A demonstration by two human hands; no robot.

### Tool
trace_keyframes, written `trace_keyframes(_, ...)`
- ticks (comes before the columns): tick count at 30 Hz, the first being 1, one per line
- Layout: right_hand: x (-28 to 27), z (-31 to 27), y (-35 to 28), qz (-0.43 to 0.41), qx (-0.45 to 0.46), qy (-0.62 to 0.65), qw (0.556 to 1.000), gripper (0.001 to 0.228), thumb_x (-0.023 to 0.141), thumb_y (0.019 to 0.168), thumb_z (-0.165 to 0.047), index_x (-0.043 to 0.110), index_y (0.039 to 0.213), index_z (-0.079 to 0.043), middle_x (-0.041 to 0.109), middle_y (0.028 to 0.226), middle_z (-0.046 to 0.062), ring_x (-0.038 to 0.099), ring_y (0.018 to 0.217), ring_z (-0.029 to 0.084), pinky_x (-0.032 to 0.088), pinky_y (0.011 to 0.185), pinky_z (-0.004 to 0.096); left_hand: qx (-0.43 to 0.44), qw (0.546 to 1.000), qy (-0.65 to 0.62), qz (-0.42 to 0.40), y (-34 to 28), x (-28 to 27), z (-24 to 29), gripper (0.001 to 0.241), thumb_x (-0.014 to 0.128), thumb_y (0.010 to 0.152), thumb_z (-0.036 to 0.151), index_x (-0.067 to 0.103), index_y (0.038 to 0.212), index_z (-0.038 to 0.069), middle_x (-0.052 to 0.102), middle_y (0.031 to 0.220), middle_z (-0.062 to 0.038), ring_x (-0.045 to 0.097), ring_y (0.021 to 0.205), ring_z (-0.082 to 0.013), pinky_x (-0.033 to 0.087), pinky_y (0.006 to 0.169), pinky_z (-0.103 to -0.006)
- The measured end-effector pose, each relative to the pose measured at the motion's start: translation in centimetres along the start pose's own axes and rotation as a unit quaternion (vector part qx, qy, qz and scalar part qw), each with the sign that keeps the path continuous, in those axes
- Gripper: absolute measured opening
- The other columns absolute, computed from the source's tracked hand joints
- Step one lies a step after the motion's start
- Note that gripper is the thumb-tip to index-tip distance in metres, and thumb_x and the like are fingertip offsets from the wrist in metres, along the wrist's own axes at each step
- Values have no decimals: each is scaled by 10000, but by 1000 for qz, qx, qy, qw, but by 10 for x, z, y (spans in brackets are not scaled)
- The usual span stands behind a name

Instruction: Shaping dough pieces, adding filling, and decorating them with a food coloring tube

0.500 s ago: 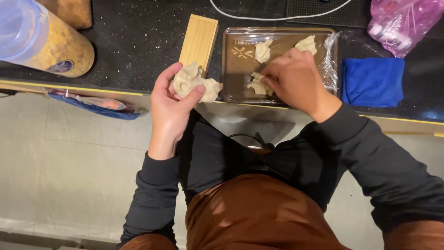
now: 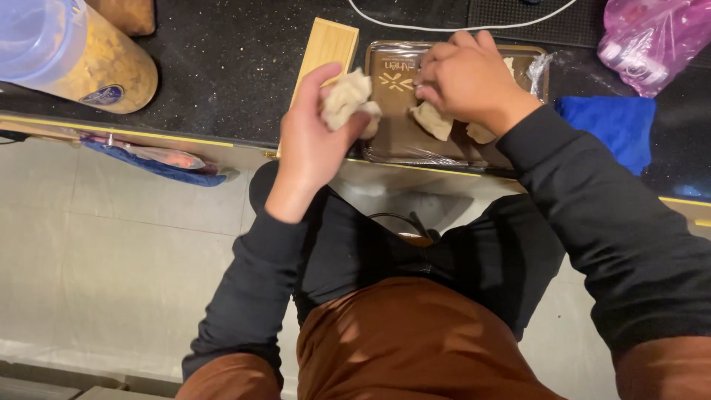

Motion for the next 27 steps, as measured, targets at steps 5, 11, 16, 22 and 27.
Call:
trace_keyframes(5,5,12,-5,45,39,-115,992,227,584,986,-414,795,928,-354,695,993,-54,559,930,315,382,766,470,109,990,51,-79,45,31,-11,590,804,843,197,520,1360,189,696,1065,-61,693,921,-221,498,858,-302)
trace_keyframes(11,-43,-37,-38,-20,121,16,992,408,557,1020,-489,789,1087,-160,724,1097,106,553,999,352,387,860,496,81,988,25,-131,98,70,-47,600,799,800,256,540,1338,188,683,1223,-3,667,1019,-158,502,907,-276)
trace_keyframes(16,-14,-64,-61,-57,152,-39,986,694,698,849,-639,665,1276,-93,671,1172,115,557,1101,357,378,930,468,112,973,144,-141,107,76,-47,536,772,792,254,556,1281,208,760,1062,-49,715,952,-298,511,819,-362)
trace_keyframes(22,-13,-75,-69,103,78,-39,991,548,787,744,-387,591,1147,-73,661,965,96,543,977,345,363,942,475,143,910,349,-171,84,63,-22,625,848,813,285,616,1380,162,487,1252,-126,452,1108,-372,435,909,-510)
trace_keyframes(27,-38,-67,-69,84,113,318,938,370,638,869,-57,536,1223,-18,525,1076,213,561,843,379,419,722,452,176,912,314,-196,76,69,-34,736,769,901,208,409,1535,100,556,1277,-184,546,1153,-396,439,971,-511)
Point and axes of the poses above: each hand's wrist, its own y-axis towards the middle knuckle, its own x-axis out of the palm, z = x × y, the point moved 3 cm from there along y, towards the middle knuckle
